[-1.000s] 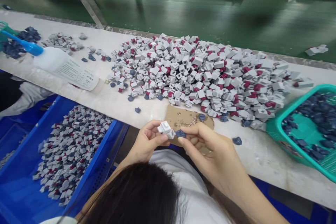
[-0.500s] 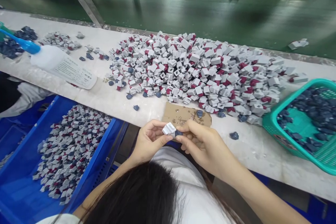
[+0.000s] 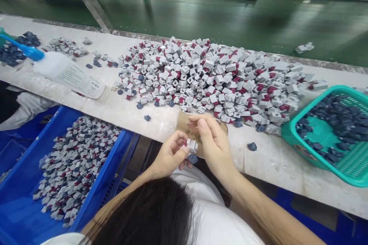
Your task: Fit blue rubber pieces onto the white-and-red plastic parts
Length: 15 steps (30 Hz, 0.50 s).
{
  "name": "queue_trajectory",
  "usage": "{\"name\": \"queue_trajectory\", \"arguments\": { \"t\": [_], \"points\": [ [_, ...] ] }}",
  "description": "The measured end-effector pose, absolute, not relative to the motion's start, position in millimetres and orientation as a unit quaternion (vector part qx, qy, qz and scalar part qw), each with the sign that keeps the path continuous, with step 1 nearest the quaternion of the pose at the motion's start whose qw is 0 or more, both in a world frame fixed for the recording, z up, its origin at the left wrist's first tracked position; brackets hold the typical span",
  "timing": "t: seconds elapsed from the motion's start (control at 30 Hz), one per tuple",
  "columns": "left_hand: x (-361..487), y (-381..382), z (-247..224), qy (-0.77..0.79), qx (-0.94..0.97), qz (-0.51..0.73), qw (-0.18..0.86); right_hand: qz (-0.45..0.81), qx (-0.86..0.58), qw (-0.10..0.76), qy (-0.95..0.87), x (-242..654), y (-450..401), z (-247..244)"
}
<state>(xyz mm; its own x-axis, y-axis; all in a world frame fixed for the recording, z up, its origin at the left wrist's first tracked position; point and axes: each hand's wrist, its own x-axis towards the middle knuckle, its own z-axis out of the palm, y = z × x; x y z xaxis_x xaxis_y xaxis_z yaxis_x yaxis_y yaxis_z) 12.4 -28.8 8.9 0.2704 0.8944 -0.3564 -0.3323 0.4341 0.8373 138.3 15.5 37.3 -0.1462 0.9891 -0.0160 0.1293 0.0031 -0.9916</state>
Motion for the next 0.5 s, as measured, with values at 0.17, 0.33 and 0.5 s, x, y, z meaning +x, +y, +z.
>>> {"name": "queue_trajectory", "arguments": {
  "t": [0.17,0.33,0.5],
  "points": [
    [20.2,-30.0,9.7,0.498,0.448,0.409,0.62,0.567,-0.462,0.451,-0.512,110.4,6.7,34.8],
    [23.1,-27.0,9.9,0.515,0.562,0.412,0.499,0.499,-0.487,0.538,-0.474,107.9,6.2,30.8],
    [29.1,-19.6,8.4,0.554,0.567,0.412,0.45,0.398,-0.491,0.611,-0.476,97.1,4.6,22.3]
  ]
}}
